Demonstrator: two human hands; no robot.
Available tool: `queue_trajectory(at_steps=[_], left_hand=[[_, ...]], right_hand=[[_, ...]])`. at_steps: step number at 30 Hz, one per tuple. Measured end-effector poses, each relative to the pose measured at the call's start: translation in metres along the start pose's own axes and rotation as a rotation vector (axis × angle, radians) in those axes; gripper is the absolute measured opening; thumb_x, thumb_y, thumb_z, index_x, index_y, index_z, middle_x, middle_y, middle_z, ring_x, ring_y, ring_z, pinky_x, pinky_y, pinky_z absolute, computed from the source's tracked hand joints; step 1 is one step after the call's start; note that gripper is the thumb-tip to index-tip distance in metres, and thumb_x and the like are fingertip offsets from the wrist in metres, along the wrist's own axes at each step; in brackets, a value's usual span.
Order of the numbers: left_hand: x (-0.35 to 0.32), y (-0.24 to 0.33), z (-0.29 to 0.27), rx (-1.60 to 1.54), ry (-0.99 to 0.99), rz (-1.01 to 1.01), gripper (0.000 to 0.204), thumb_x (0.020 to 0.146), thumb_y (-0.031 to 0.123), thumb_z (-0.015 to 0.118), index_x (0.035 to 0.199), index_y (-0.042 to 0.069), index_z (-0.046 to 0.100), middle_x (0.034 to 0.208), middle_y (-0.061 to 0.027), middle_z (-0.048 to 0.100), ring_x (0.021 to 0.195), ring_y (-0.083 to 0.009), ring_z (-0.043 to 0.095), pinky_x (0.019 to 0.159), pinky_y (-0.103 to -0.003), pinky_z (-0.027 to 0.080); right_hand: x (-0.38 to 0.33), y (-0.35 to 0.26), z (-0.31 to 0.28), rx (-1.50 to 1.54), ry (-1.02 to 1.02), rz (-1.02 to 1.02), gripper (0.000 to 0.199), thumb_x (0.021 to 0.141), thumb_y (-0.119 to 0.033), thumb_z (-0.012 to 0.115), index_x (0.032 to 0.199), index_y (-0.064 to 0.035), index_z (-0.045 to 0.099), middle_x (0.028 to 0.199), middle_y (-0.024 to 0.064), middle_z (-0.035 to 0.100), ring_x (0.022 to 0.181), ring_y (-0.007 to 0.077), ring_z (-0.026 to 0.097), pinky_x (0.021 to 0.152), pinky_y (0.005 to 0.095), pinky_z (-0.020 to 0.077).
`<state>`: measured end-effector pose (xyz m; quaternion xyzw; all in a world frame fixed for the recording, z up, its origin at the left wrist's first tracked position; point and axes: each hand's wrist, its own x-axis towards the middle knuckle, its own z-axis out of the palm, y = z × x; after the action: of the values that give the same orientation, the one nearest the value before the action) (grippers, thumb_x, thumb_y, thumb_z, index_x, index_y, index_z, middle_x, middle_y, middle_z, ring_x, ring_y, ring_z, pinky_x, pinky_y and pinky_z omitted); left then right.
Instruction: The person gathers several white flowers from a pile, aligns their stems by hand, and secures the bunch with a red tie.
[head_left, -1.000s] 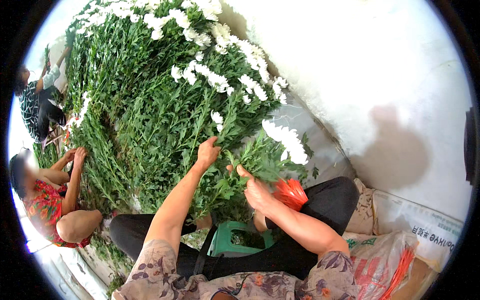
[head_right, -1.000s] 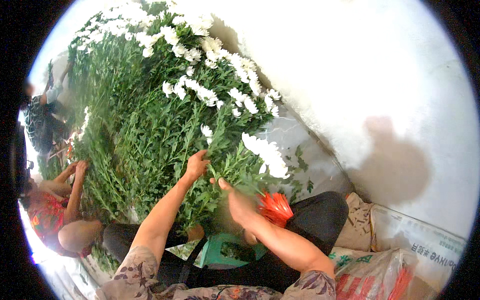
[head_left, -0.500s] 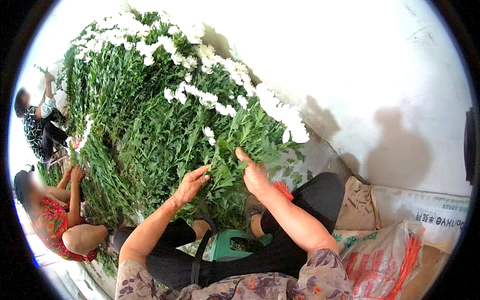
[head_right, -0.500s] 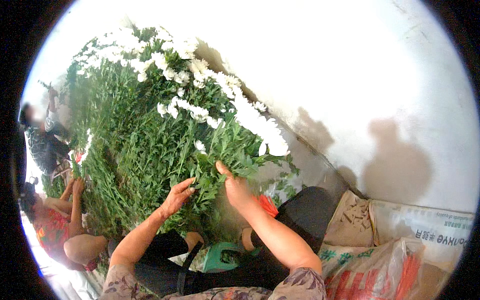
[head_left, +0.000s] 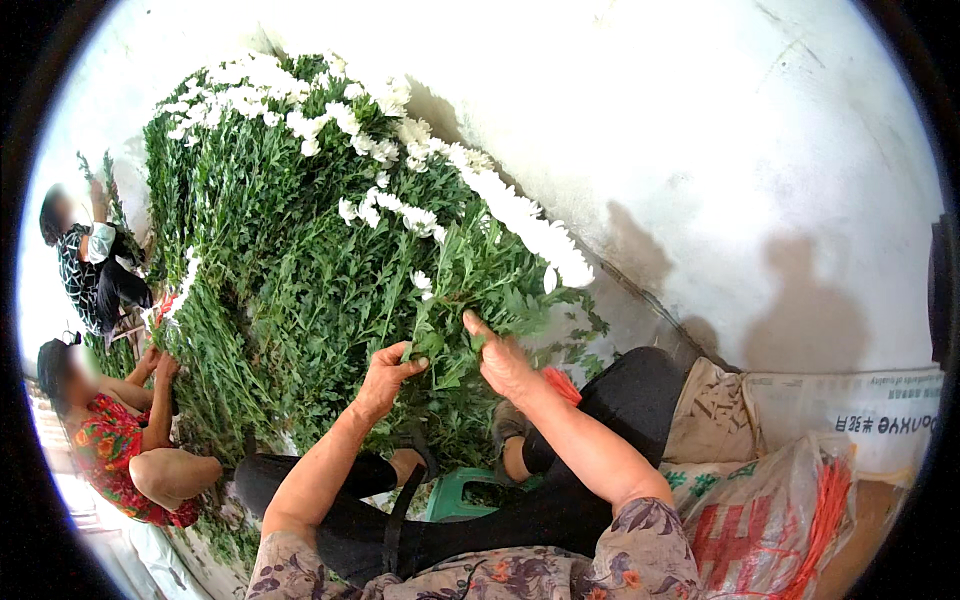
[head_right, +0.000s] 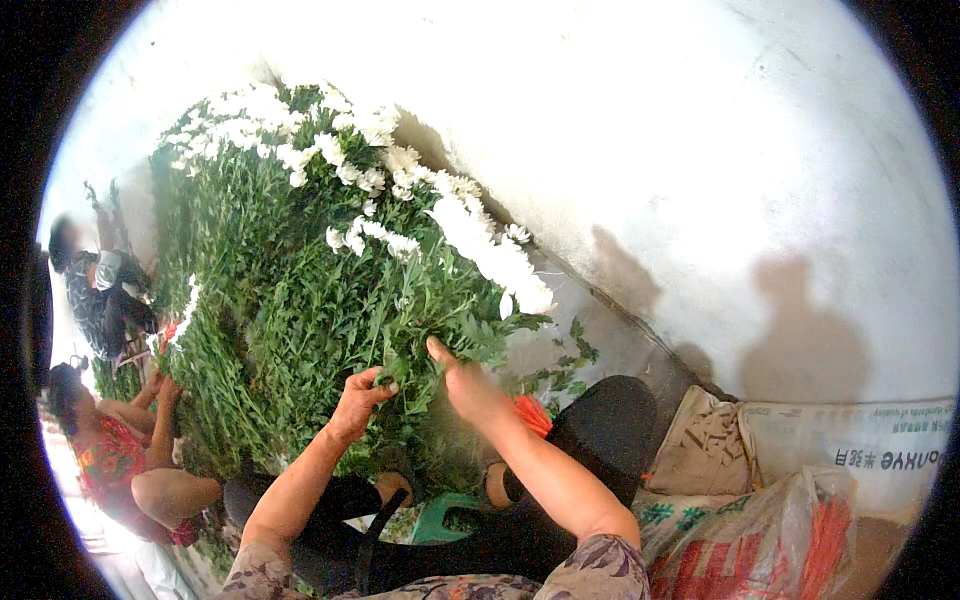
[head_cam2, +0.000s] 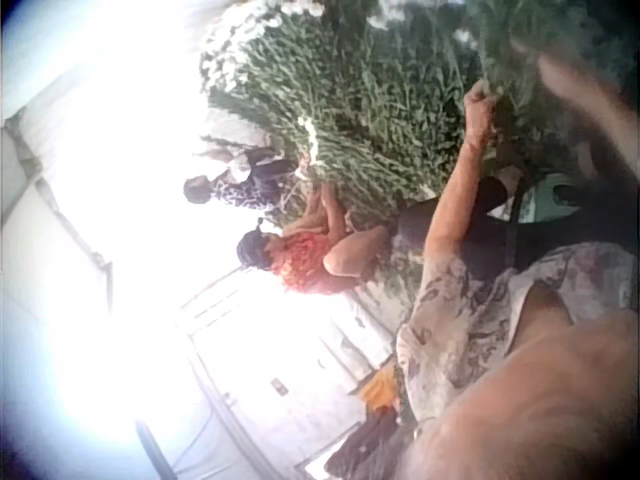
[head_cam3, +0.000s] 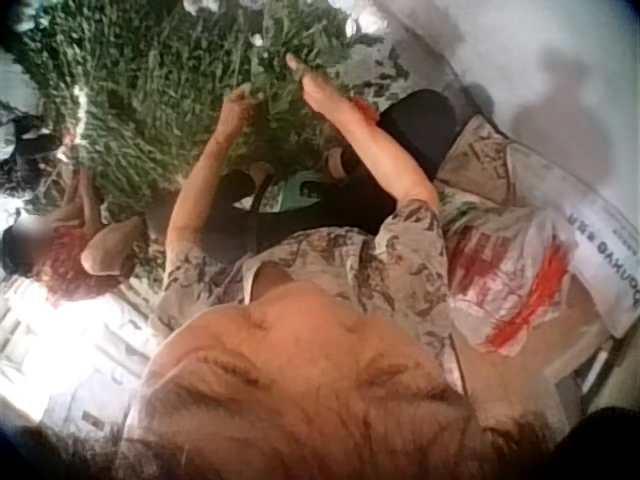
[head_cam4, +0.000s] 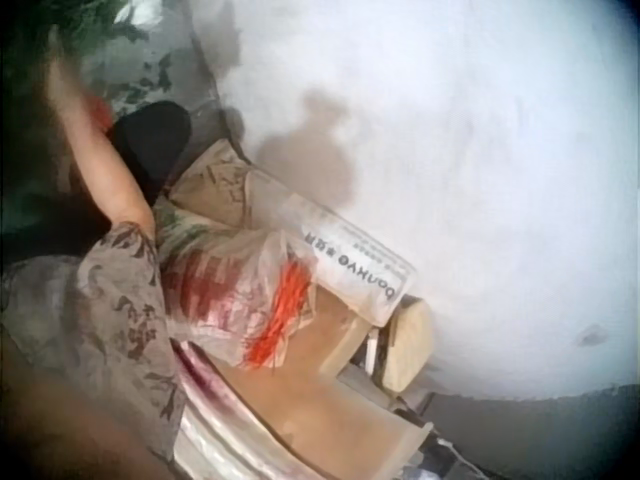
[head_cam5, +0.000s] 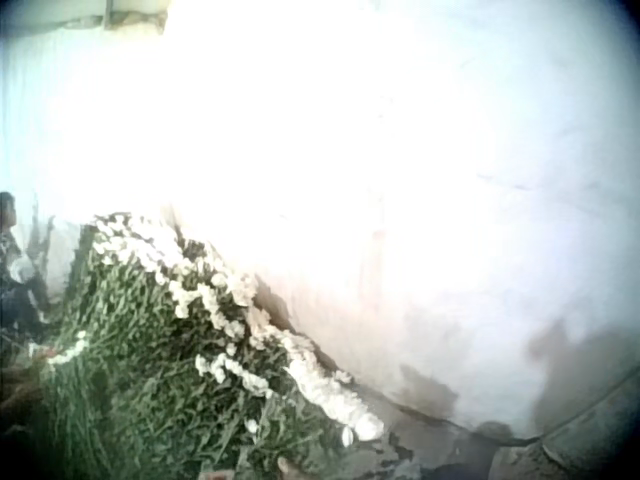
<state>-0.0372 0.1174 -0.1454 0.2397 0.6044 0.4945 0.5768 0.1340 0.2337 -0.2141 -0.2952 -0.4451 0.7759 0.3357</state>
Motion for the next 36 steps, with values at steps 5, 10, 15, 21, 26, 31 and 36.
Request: queue_trajectory(at_steps=[5, 10, 15, 21, 26, 31, 36], left_hand=[[-0.017, 0.006, 0.004, 0.172, -0.05, -0.012, 0.022, 0.083, 0.005, 0.069, 0.105, 0.004, 0.068, 0.09, 0.0043, 0.066, 0.081, -0.0064, 0.056, 0.077, -0.026, 0.045], [-0.012, 0.004, -0.001, -0.015, 0.042, 0.059, 0.019, 0.081, 0.001, 0.07, 0.1, 0.004, 0.07, 0.09, 0.002, 0.069, 0.081, -0.0063, 0.058, 0.075, -0.024, 0.047], [-0.014, 0.002, 0.002, 0.073, 0.003, -0.071, 0.017, 0.083, 0.005, 0.07, 0.1, 0.003, 0.071, 0.09, 0.0012, 0.07, 0.08, -0.0067, 0.059, 0.076, -0.025, 0.048], [-0.018, -0.016, -0.002, 0.089, -0.035, -0.096, 0.017, 0.088, 0.009, 0.067, 0.103, 0.003, 0.069, 0.094, 0.0029, 0.068, 0.084, -0.0059, 0.057, 0.08, -0.024, 0.046], [-0.019, -0.029, -0.003, 0.054, -0.018, -0.072, 0.02, 0.088, 0.008, 0.066, 0.107, 0.004, 0.068, 0.096, 0.0032, 0.067, 0.086, -0.0056, 0.056, 0.082, -0.024, 0.046], [-0.025, -0.036, -0.011, 0.096, -0.03, -0.124, 0.023, 0.088, 0.01, 0.067, 0.111, 0.003, 0.066, 0.099, 0.0036, 0.067, 0.087, -0.0069, 0.056, 0.083, -0.025, 0.046], [-0.018, -0.048, -0.019, 0.067, -0.213, -0.233, 0.032, 0.092, 0.026, 0.064, 0.115, 0.005, 0.064, 0.101, 0.0002, 0.066, 0.087, -0.0095, 0.058, 0.078, -0.03, 0.049]], right_hand=[[-0.005, 0.018, 0.001, -0.161, -0.173, -0.082, 0.043, 0.092, -0.003, 0.051, 0.135, -0.0047, 0.046, 0.124, 0.0177, 0.06, 0.113, 0.0336, 0.058, 0.099, 0.0355, 0.0441], [-0.004, 0.031, -0.007, -0.26, -0.269, -0.031, 0.059, 0.086, 0.005, 0.05, 0.141, -0.016, 0.042, 0.133, 0.0168, 0.054, 0.116, 0.0297, 0.058, 0.098, 0.0325, 0.0443], [-0.014, 0.016, 0.008, -0.165, -0.288, 0.042, 0.063, 0.086, 0.005, 0.051, 0.144, -0.0155, 0.039, 0.136, 0.0157, 0.053, 0.117, 0.0269, 0.057, 0.101, 0.0324, 0.0416], [-0.019, 0.027, 0.006, -0.24, -0.244, -0.079, 0.065, 0.085, 0.004, 0.054, 0.145, -0.016, 0.038, 0.135, 0.0177, 0.053, 0.119, 0.0263, 0.056, 0.1, 0.0313, 0.0401], [-0.021, 0.041, -0.001, -0.286, -0.233, -0.043, 0.066, 0.084, 0.007, 0.05, 0.145, -0.0168, 0.038, 0.133, 0.0196, 0.054, 0.114, 0.029, 0.059, 0.097, 0.0338, 0.0435], [-0.02, 0.009, 0.032, 0.091, -0.135, 0.213, 0.066, 0.083, 0.008, 0.047, 0.144, -0.018, 0.04, 0.125, 0.0191, 0.059, 0.106, 0.0295, 0.063, 0.09, 0.0355, 0.0478], [-0.025, 0.025, 0.013, 0.155, -0.179, 0.286, 0.038, 0.087, -0.011, 0.062, 0.125, -0.008, 0.055, 0.114, 0.007, 0.063, 0.103, 0.0183, 0.061, 0.087, 0.0335, 0.0494]])
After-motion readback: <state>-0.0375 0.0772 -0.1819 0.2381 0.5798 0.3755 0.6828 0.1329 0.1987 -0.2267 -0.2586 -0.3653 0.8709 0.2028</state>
